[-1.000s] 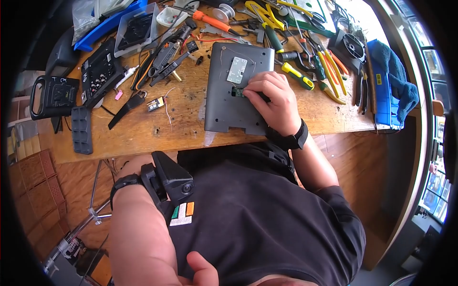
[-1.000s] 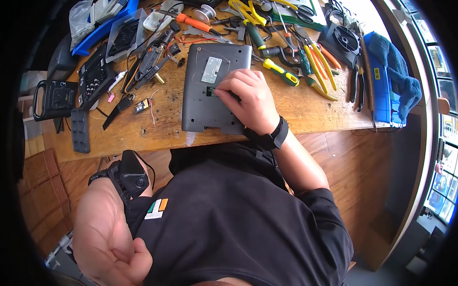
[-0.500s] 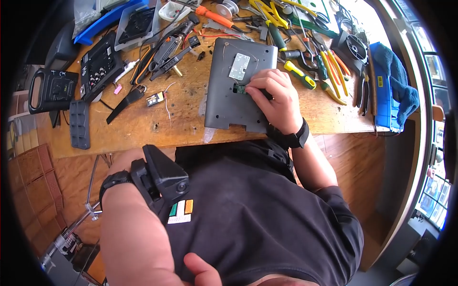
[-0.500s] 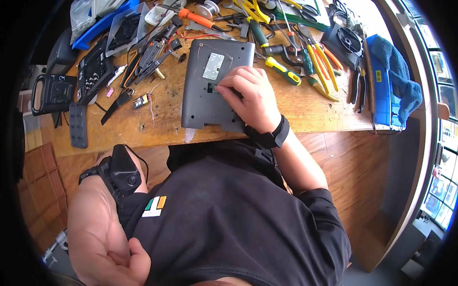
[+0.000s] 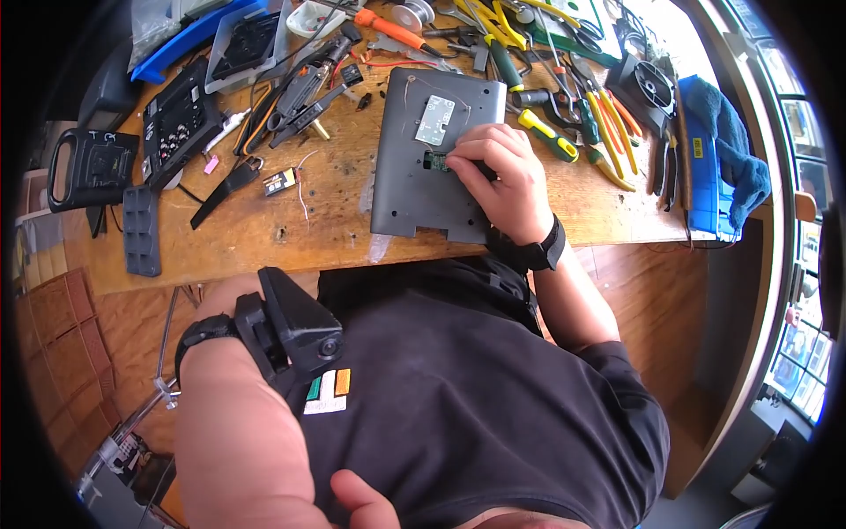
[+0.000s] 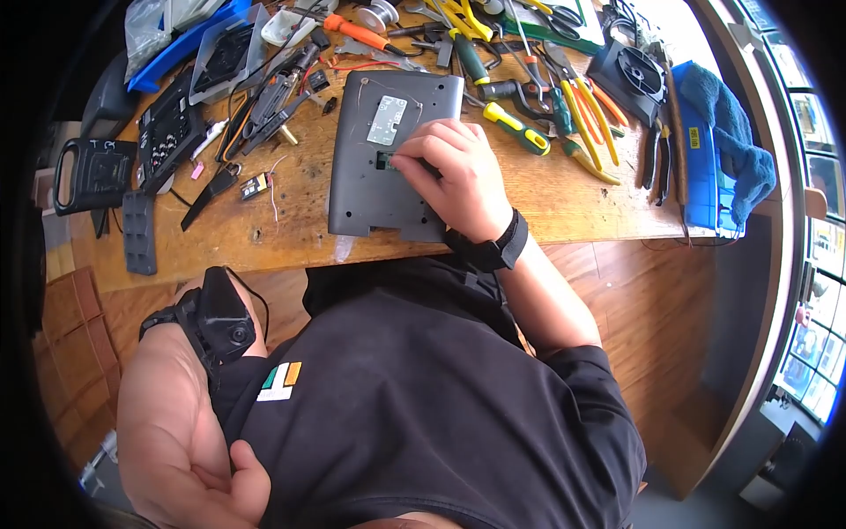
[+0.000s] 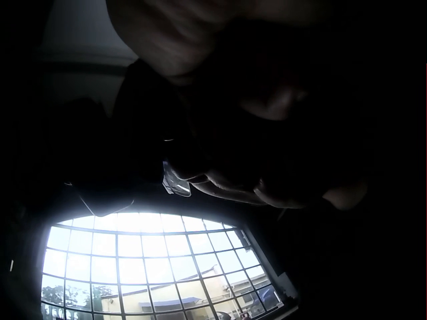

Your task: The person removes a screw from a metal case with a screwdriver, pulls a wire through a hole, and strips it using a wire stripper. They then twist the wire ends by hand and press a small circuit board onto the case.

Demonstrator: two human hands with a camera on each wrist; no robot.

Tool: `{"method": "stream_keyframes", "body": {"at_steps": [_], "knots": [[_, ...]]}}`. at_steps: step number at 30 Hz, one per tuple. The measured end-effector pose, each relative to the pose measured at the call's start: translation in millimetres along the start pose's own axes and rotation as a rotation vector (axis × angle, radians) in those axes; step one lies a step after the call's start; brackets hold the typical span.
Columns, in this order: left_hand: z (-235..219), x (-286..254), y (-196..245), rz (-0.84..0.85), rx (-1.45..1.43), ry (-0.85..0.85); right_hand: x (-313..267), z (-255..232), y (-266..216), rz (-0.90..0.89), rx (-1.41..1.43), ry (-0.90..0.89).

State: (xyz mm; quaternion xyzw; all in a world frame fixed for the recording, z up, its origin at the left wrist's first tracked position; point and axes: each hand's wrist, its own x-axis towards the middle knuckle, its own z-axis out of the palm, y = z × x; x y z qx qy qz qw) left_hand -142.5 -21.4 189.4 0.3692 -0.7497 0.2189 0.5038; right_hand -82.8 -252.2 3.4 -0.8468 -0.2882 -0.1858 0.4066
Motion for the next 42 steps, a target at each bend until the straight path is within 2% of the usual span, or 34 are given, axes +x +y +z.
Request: {"method": "stream_keyframes", "body": {"at_steps": [4, 8, 12, 14, 20, 27, 32, 37, 39, 42], "knots": [[0, 3, -5, 0.005, -0.047, -0.023, 0, 1, 1, -0.002, 0.006, 0.0], [3, 5, 10, -0.061, -0.007, -0.052, 0, 1, 2, -0.015, 0.011, 0.009], [10, 1, 6, 0.09, 0.205, 0.012, 0, -1, 0, -0.005, -0.004, 0.003], [10, -1, 7, 0.096, 0.211, 0.046, 0, 1, 1, -0.005, 0.005, 0.005], [1, 1, -1, 0.049, 0.044, 0.079, -1, -1, 2, -0.002, 0.002, 0.013], [0, 6, 13, -0.104, 0.016, -0.004, -1, 2, 3, -0.006, 0.016, 0.007], [-1, 5, -10, 0.047, -0.018, -0.004, 0, 3, 3, -0.012, 0.019, 0.01], [-7, 4, 4, 0.001, -0.06, -0.094, 0, 1, 3, -0.006, 0.01, 0.01], [4, 3, 7, 0.042, 0.047, 0.006, 0, 0, 2, 0.0, 0.011, 0.01], [1, 3, 2, 0.013, 0.037, 0.055, 0, 2, 1, 0.005, 0.017, 0.012]]}}
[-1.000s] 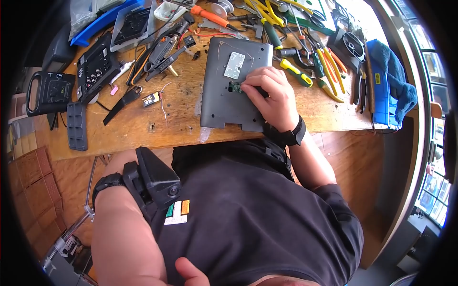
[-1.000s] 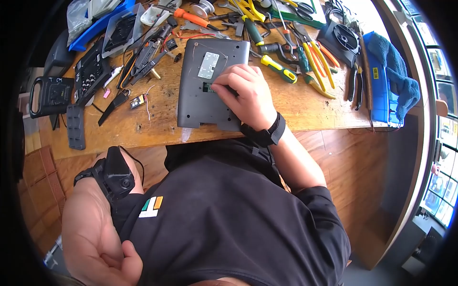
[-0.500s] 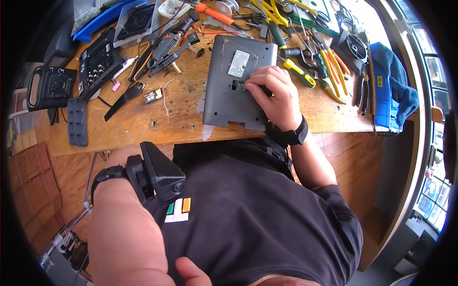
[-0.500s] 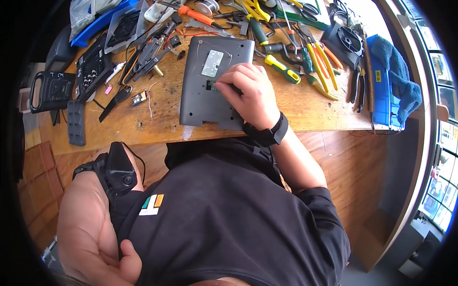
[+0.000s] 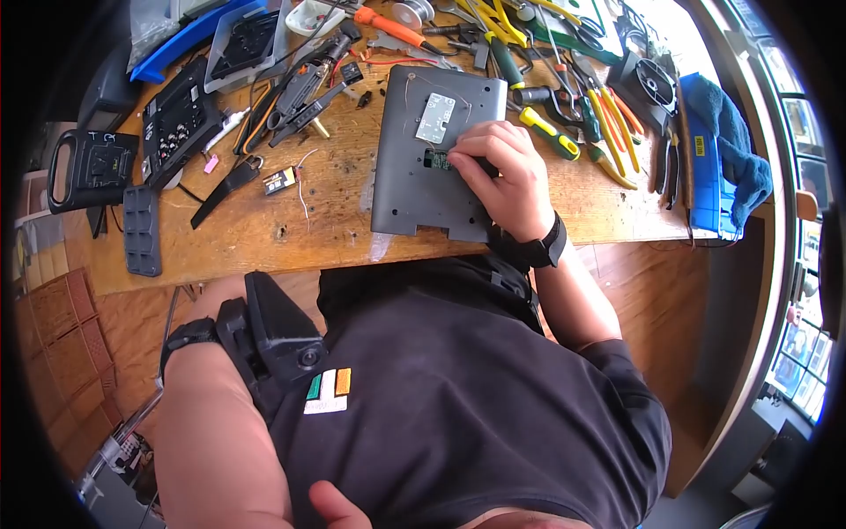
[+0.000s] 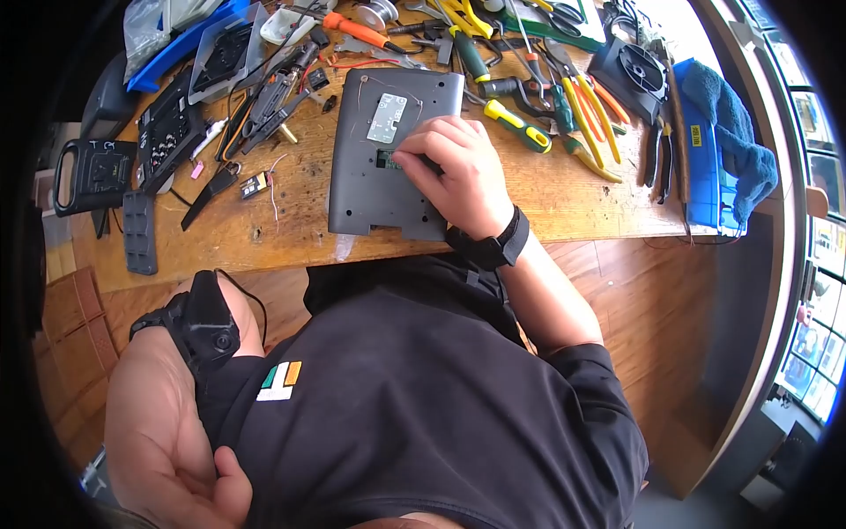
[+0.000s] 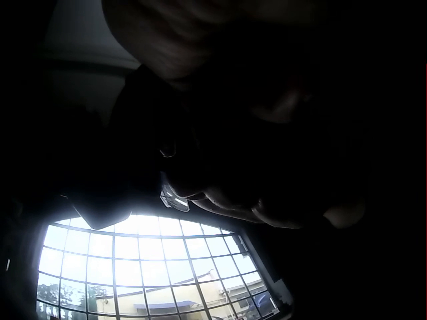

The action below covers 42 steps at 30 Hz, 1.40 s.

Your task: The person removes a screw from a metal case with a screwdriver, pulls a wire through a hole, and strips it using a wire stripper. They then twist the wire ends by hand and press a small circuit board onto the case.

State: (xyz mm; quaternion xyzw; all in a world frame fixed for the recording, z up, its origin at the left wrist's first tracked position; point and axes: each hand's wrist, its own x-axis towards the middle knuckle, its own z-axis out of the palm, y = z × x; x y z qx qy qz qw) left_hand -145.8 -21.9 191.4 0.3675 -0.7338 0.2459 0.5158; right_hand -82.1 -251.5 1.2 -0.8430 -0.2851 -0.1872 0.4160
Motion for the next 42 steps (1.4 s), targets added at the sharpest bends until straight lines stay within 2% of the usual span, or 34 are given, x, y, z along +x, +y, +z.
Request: {"method": "stream_keyframes", "body": {"at_steps": [3, 6, 8, 9, 11, 14, 17, 18, 20, 21, 23, 27, 30, 31, 33, 34, 36, 39, 41, 42], "knots": [[-8, 0, -13, 0.058, -0.016, 0.01, 0, -1, 1, -0.003, -0.004, 0.013], [-3, -1, -4, 0.038, -0.028, 0.028, -1, 1, 1, -0.003, -0.007, 0.016], [-8, 1, -10, 0.095, -0.146, -0.055, 0, 0, 1, -0.01, 0.003, 0.012], [-20, 6, -31, 0.184, -0.259, -0.14, 0, 0, 1, -0.009, 0.004, 0.008], [-23, 7, -33, 0.181, -0.328, -0.203, 0, 0, 1, -0.006, 0.002, 0.002], [-12, 6, -13, -0.044, -0.232, -0.12, 0, 0, 2, -0.012, -0.002, 0.01], [0, 4, -12, -0.114, -0.106, 0.008, 1, 0, 1, -0.014, -0.001, 0.008], [12, 1, -2, -0.103, 0.01, 0.06, 1, 0, 0, -0.015, -0.007, 0.01], [12, 0, 4, -0.056, 0.04, 0.025, 0, 0, 0, -0.008, -0.008, 0.002], [-2, 3, 3, -0.025, -0.043, -0.063, 0, -1, 1, -0.005, -0.012, -0.002], [-13, 2, -5, -0.002, -0.162, -0.116, 0, 0, 1, -0.009, -0.001, 0.001], [-22, -1, -18, -0.024, -0.309, 0.0, 1, -2, 0, -0.004, -0.001, -0.003], [-30, -7, -30, 0.095, -0.646, 0.043, 1, -3, -1, 0.002, -0.003, -0.001], [-29, -10, -30, 0.05, -0.751, 0.106, 2, -2, -2, 0.005, 0.004, -0.001], [2, -2, 12, -0.232, -0.742, 0.562, 3, -2, -3, -0.006, -0.005, 0.003], [8, 0, 13, -0.255, -0.733, 0.655, 2, -3, -3, -0.005, -0.009, 0.006], [-4, -7, 4, -0.249, -1.032, 0.544, 2, -3, -4, -0.005, -0.01, 0.011], [16, -10, 8, -0.192, -1.053, 0.627, 4, 0, -5, -0.002, -0.005, 0.018], [2, -19, 0, -0.194, -1.125, 0.462, 3, -2, -5, 0.001, -0.006, 0.017], [3, -18, -5, -0.165, -1.116, 0.436, 2, -3, -5, 0.003, -0.01, 0.018]]}}
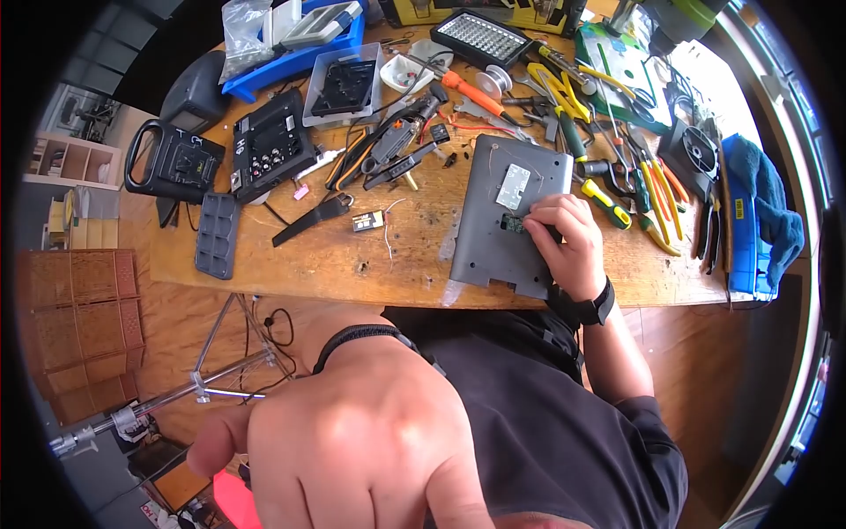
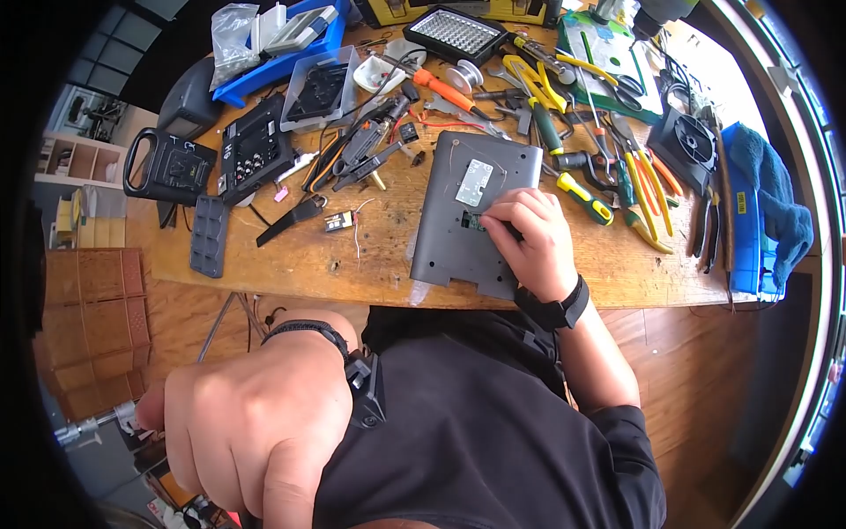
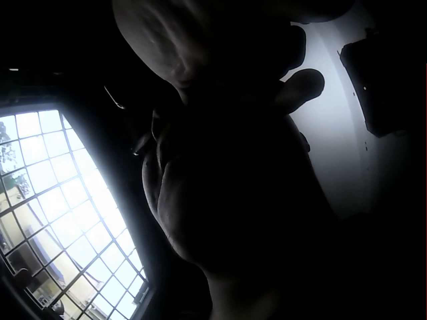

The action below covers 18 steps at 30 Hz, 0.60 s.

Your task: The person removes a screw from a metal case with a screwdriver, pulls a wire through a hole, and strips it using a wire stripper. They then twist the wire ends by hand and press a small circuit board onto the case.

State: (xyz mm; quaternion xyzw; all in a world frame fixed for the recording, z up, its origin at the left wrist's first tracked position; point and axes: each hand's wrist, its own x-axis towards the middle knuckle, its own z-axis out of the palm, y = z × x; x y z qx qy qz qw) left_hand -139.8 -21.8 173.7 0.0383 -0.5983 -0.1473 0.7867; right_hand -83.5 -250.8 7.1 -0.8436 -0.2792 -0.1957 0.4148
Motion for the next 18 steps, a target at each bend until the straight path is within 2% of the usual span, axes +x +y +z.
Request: {"method": "stream_keyframes", "body": {"at_steps": [3, 7, 11, 16, 18], "knots": [[5, 5, 0, -0.056, -0.095, 0.104, 0, 0, 0, -0.004, 0.0, -0.004], [12, 1, -5, -0.012, -0.066, 0.172, 0, 0, 0, -0.003, -0.003, -0.005], [8, -2, -9, 0.022, 0.01, 0.116, 1, 0, -2, -0.002, -0.002, -0.002], [-1, 1, 2, -0.096, 0.044, 0.019, 1, 0, -1, -0.007, -0.001, -0.004], [-2, 0, 0, -0.069, 0.08, 0.009, 1, 0, -1, -0.005, 0.001, -0.004]]}}
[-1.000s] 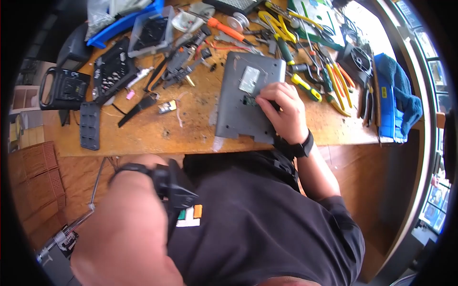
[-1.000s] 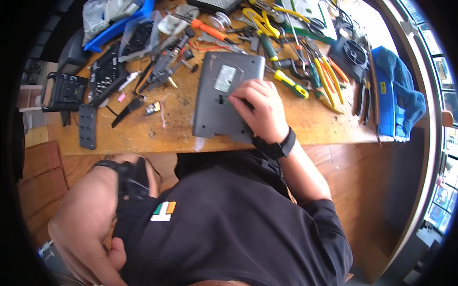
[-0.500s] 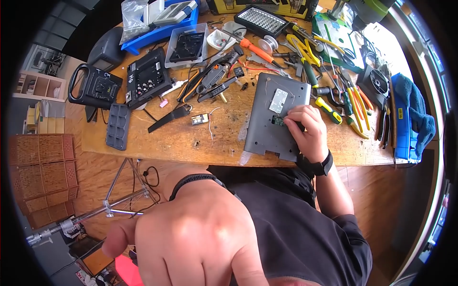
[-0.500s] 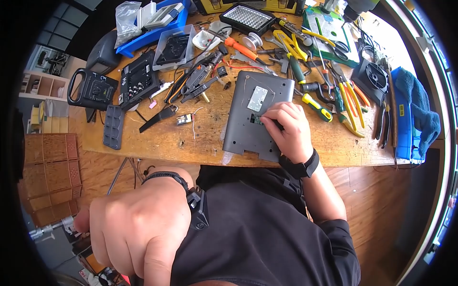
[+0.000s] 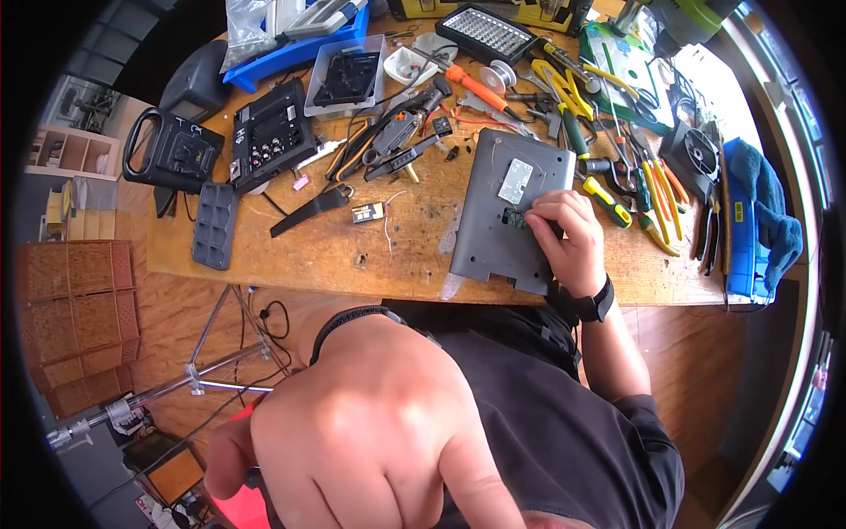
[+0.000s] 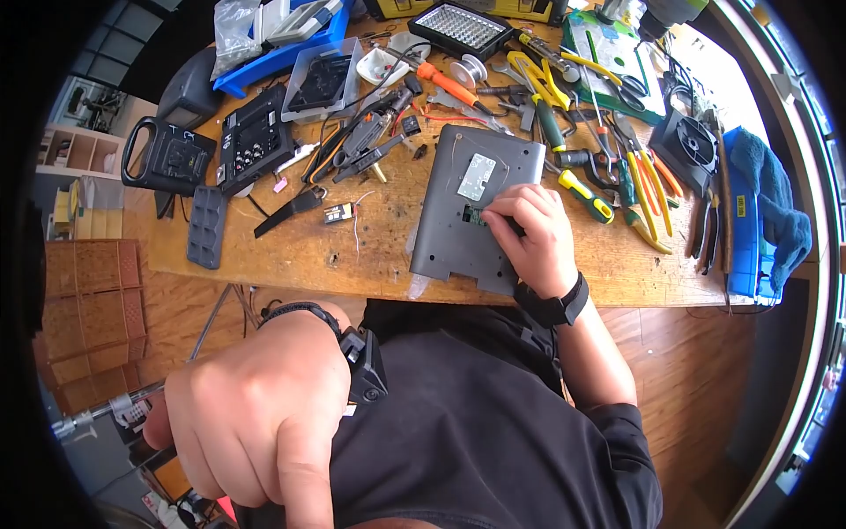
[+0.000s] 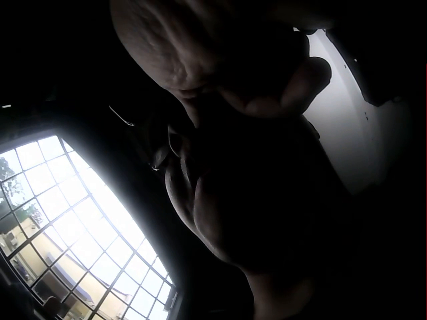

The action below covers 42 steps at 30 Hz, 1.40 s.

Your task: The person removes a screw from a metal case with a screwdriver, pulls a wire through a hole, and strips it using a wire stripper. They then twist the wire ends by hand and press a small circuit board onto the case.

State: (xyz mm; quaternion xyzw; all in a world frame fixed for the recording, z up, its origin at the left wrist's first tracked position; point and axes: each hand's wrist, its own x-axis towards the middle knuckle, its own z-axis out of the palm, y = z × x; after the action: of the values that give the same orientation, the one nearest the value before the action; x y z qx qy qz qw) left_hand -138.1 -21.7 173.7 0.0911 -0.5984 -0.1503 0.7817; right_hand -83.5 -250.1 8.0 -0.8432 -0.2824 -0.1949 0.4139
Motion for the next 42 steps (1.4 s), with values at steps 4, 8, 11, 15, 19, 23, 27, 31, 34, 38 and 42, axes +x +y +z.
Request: {"method": "stream_keyframes", "body": {"at_steps": [4, 8, 11, 15, 19, 23, 27, 31, 34, 38, 42], "knots": [[0, -4, 1, 0.018, 0.068, -0.031, 1, 0, 0, -0.005, 0.0, -0.002], [-8, 1, 2, 0.069, 0.173, -0.148, 0, 0, 0, 0.016, 0.0, -0.009], [-1, 0, 3, 0.117, 0.35, -0.142, 1, 0, -1, 0.005, -0.002, -0.007], [-10, 5, 4, 0.239, 0.494, -0.155, -1, 0, -1, 0.022, -0.001, -0.012], [1, 7, -1, 0.275, 0.39, 0.053, -1, 1, 0, 0.018, 0.001, -0.013], [7, 12, -8, 0.204, 0.184, 0.158, 0, 1, 0, 0.007, 0.0, -0.01], [-6, 17, 7, -0.103, -0.059, 0.079, -1, 0, 0, 0.009, 0.004, -0.006], [-28, 16, 3, -0.065, -0.02, -0.07, 0, 1, 1, 0.013, 0.014, -0.003], [-38, -1, 2, 0.032, 0.209, 0.013, -1, 1, 3, 0.014, 0.014, -0.002], [-46, -39, 18, 0.057, 0.452, 0.099, -4, 1, 6, 0.014, 0.02, 0.002], [3, 3, 43, 0.077, -0.024, -0.399, -1, -1, 5, -0.002, 0.003, -0.009]]}}
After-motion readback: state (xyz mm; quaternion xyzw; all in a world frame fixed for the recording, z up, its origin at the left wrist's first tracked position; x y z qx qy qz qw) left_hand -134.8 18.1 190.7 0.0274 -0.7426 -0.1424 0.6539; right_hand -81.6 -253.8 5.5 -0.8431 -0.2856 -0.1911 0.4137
